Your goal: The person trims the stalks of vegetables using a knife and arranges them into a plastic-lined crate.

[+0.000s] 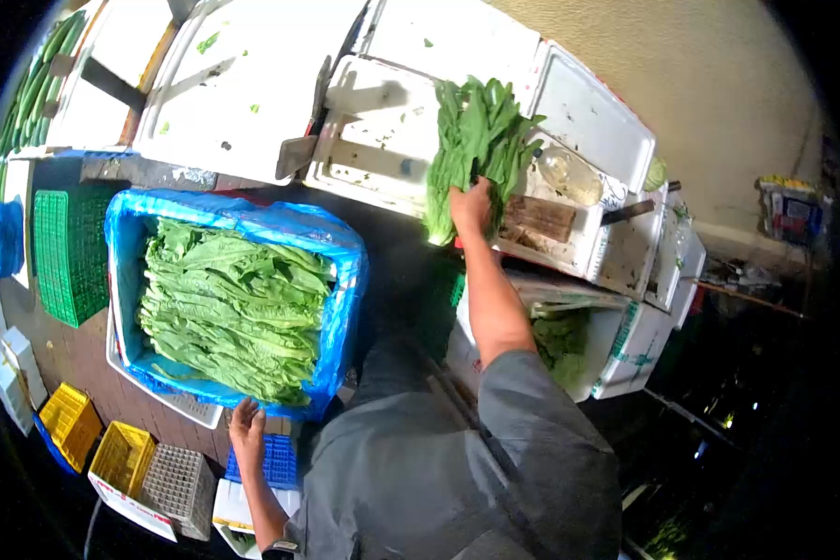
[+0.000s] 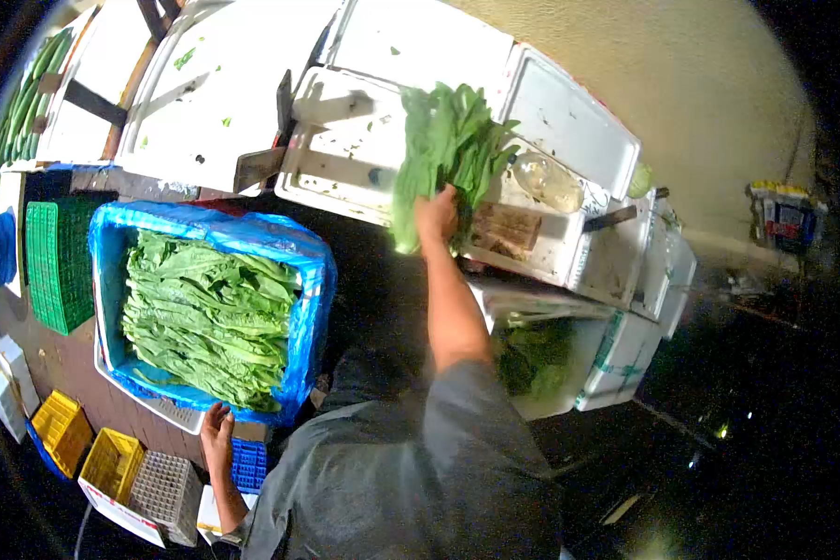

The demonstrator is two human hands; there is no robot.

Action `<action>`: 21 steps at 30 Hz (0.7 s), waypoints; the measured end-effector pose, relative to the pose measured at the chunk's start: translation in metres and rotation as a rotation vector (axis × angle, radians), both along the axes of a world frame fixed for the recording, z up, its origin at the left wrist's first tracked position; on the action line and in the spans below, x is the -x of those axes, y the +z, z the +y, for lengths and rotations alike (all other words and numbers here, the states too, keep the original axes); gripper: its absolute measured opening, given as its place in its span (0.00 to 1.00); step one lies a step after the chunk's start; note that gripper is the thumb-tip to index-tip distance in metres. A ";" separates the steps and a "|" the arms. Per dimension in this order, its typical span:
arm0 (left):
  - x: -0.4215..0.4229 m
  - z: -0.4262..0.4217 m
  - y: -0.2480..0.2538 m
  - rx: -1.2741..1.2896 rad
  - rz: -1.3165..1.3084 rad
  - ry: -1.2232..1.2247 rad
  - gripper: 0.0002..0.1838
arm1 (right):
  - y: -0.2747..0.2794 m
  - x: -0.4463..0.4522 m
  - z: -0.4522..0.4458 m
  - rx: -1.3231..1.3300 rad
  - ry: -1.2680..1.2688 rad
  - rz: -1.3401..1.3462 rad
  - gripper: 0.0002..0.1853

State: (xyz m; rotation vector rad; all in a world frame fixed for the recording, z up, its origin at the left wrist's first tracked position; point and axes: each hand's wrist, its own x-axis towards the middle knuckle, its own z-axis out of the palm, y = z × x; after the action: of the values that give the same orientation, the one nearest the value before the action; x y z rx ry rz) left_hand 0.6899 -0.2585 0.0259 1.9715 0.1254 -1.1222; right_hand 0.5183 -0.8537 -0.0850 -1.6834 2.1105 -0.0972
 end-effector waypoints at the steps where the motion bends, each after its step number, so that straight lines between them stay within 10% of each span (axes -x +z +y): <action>1: 0.000 0.006 -0.011 0.030 0.005 0.023 0.29 | 0.005 -0.001 0.004 0.029 0.012 0.004 0.36; 13: -0.041 -0.016 -0.023 -0.104 -0.177 0.008 0.24 | -0.009 -0.003 -0.002 0.004 0.244 0.182 0.43; 21: -0.009 -0.022 -0.040 -0.143 -0.107 -0.168 0.17 | 0.022 0.012 0.121 -0.080 0.433 -0.496 0.13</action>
State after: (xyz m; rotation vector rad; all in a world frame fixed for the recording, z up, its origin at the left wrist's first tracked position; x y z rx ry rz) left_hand 0.6992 -0.2801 -0.0142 2.1979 -0.0183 -1.1377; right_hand 0.5059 -0.7323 -0.0628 -1.8020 1.3504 -0.2628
